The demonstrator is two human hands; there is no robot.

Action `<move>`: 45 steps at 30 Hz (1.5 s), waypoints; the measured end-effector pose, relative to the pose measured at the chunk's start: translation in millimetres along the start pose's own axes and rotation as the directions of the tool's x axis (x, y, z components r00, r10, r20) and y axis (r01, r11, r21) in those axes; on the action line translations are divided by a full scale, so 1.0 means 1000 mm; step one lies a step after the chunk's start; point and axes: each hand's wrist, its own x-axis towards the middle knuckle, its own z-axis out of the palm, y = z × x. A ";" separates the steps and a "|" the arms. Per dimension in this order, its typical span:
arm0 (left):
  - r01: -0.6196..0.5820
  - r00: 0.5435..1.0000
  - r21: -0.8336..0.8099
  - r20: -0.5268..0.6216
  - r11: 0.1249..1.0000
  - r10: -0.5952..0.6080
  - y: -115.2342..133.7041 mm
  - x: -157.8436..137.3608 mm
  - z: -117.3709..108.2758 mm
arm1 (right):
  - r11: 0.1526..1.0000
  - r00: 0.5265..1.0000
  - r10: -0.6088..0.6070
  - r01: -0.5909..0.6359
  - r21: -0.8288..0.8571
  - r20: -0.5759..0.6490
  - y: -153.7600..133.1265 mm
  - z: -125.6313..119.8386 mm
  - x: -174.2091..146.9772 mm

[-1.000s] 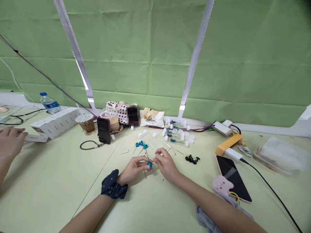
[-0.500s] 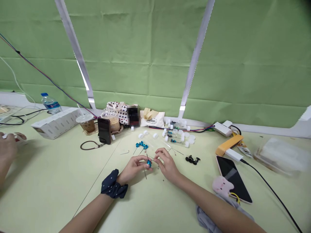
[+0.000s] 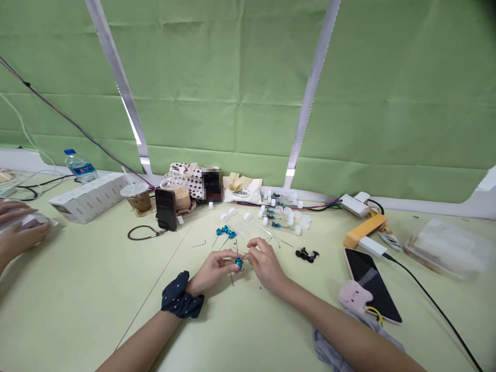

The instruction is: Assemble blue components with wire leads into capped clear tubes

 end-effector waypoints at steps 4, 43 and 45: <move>-0.009 1.000 0.003 0.007 1.000 0.009 0.000 0.000 0.001 | 1.000 1.000 0.019 -0.019 -0.006 0.023 -0.001 0.001 0.000; -0.028 0.997 0.071 -0.065 0.997 0.033 0.004 0.000 0.000 | 0.936 0.992 0.114 -0.125 0.328 0.054 0.007 -0.006 0.004; -0.027 0.998 0.070 -0.059 0.997 0.031 0.005 0.000 0.001 | 0.922 0.987 0.139 -0.158 0.352 0.079 0.008 -0.004 0.004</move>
